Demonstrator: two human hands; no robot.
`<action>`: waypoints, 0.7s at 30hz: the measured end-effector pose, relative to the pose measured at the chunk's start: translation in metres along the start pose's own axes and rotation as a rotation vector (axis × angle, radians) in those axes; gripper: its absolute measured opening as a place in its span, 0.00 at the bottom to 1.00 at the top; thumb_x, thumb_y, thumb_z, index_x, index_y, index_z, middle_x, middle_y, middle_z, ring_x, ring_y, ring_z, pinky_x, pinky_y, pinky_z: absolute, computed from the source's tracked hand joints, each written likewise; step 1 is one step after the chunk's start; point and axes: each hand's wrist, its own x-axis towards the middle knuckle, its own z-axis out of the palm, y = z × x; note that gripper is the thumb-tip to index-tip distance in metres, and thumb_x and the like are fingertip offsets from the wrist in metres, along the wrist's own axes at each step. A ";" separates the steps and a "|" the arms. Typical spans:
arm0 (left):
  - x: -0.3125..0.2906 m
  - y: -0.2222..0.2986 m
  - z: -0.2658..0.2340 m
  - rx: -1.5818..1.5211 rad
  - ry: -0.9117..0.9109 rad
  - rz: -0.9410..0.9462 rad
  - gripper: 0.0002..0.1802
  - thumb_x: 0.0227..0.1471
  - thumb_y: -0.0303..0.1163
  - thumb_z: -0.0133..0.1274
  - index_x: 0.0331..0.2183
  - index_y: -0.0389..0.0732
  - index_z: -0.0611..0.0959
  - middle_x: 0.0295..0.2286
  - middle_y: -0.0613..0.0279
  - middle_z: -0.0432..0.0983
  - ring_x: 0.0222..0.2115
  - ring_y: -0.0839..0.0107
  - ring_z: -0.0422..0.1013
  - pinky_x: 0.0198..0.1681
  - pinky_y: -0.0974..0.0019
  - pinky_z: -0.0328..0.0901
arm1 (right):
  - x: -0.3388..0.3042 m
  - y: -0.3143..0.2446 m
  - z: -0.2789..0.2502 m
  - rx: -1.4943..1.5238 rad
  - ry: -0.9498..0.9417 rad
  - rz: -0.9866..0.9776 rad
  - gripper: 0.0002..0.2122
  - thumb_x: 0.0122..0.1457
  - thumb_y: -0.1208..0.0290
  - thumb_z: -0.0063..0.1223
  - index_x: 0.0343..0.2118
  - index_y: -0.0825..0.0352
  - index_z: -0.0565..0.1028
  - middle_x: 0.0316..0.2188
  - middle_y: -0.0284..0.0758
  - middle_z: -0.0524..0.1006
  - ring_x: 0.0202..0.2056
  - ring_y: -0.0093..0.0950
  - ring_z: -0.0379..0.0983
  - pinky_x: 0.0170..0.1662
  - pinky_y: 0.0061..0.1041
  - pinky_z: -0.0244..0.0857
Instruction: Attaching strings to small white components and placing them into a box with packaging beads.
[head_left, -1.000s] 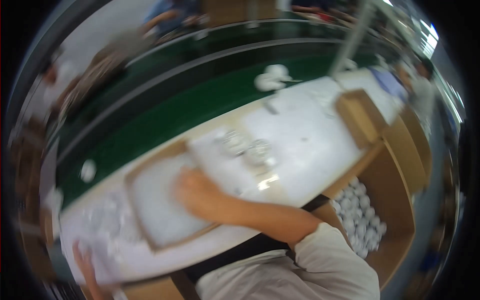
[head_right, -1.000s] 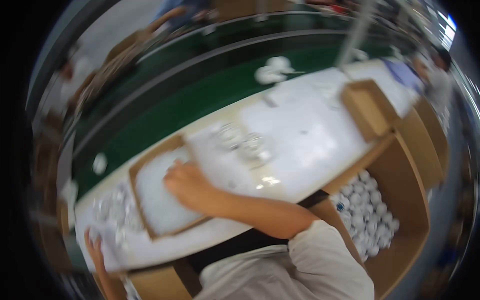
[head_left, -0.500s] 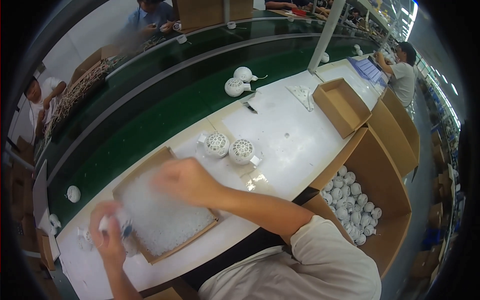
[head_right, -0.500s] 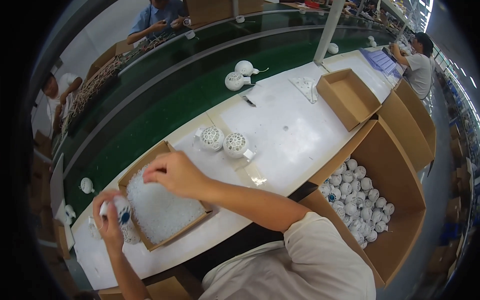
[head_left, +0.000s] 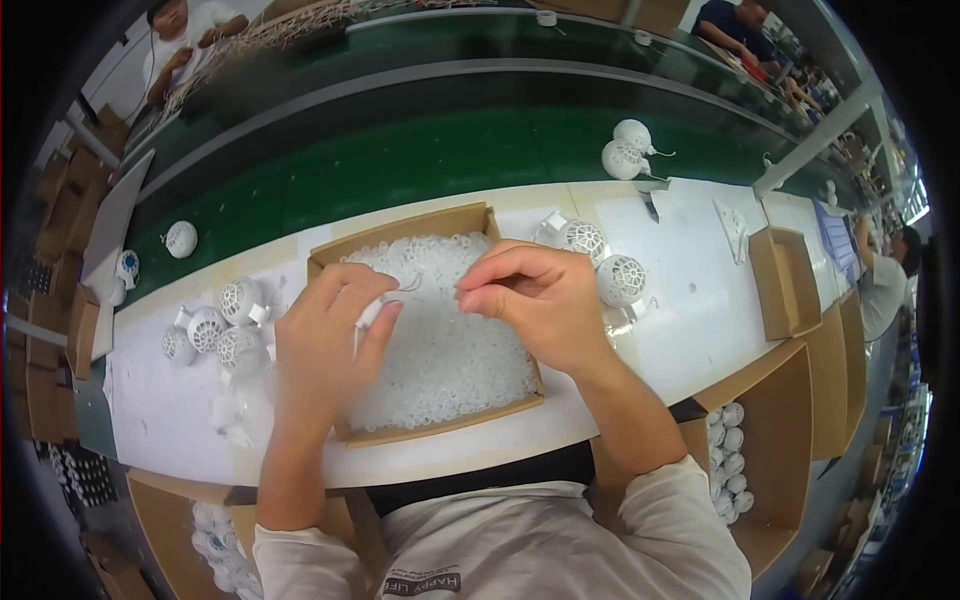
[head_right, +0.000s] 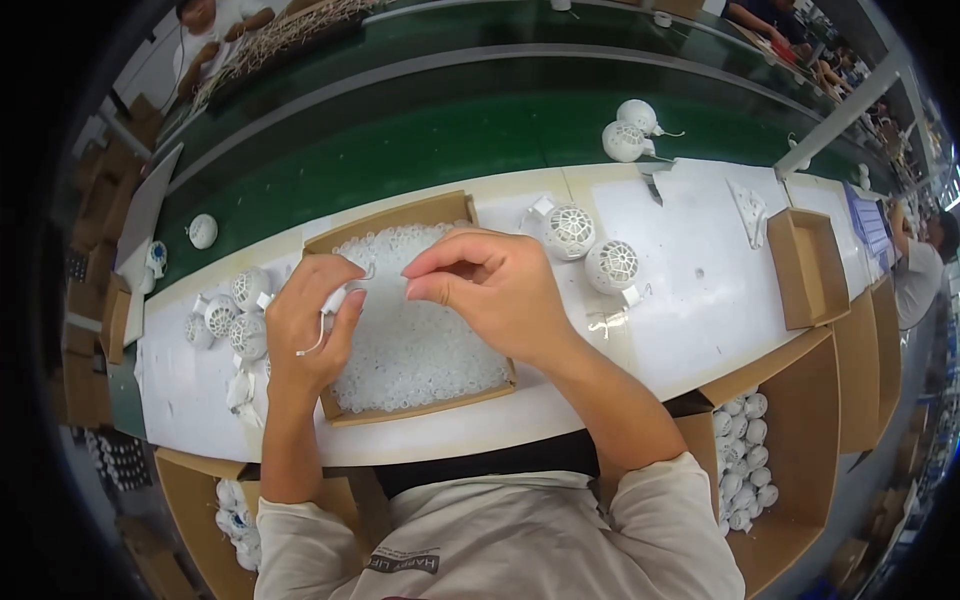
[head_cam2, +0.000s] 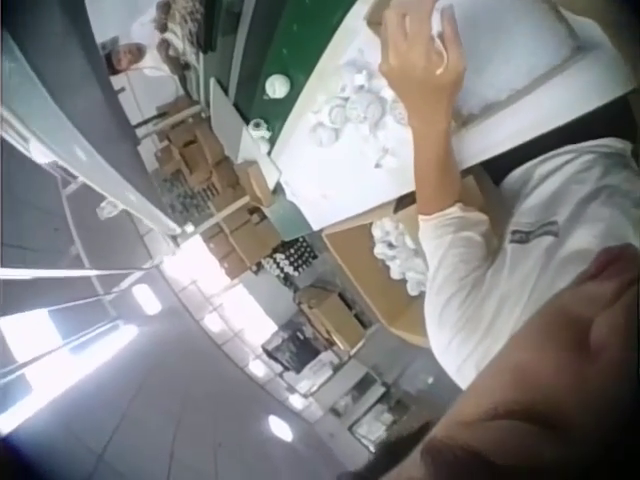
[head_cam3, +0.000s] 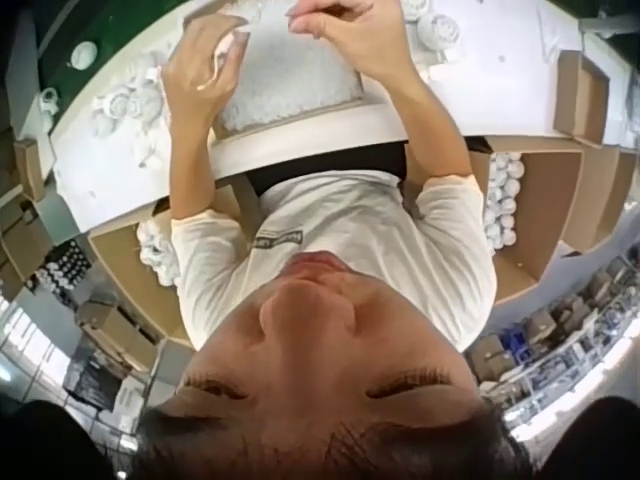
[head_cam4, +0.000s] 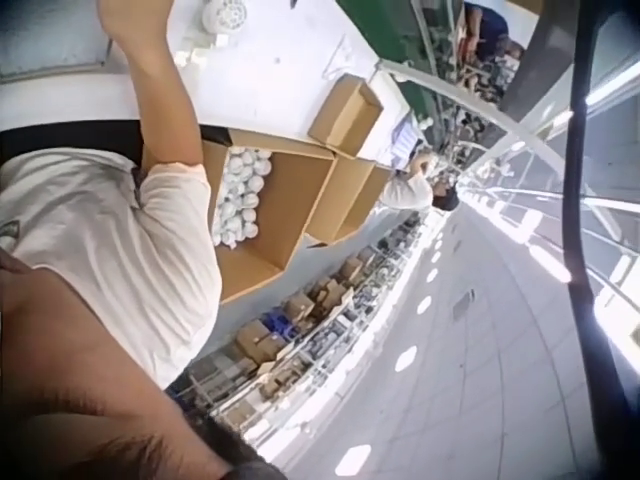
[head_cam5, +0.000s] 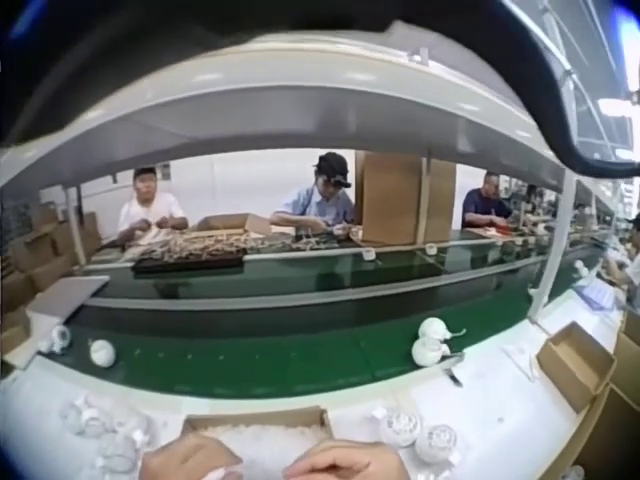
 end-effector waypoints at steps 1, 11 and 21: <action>-0.001 -0.001 0.000 -0.005 -0.001 -0.012 0.10 0.44 0.27 0.62 0.34 0.44 0.84 0.35 0.63 0.78 0.34 0.63 0.76 0.34 0.64 0.70 | -0.001 0.001 -0.001 -0.002 -0.005 0.012 0.08 0.52 0.87 0.60 0.36 0.76 0.81 0.32 0.39 0.80 0.33 0.25 0.78 0.37 0.20 0.73; -0.006 0.000 0.002 0.170 -0.079 0.166 0.09 0.43 0.27 0.64 0.31 0.45 0.83 0.33 0.64 0.77 0.28 0.64 0.74 0.24 0.66 0.67 | -0.001 0.005 0.009 -0.098 0.021 0.075 0.09 0.51 0.87 0.62 0.36 0.76 0.81 0.32 0.39 0.81 0.34 0.26 0.79 0.39 0.20 0.74; -0.008 -0.002 0.004 0.179 -0.097 0.139 0.09 0.43 0.28 0.64 0.31 0.46 0.83 0.34 0.64 0.78 0.29 0.64 0.74 0.25 0.66 0.67 | -0.001 0.005 0.003 -0.217 -0.085 0.041 0.09 0.52 0.86 0.61 0.38 0.74 0.82 0.34 0.40 0.82 0.35 0.24 0.79 0.38 0.19 0.73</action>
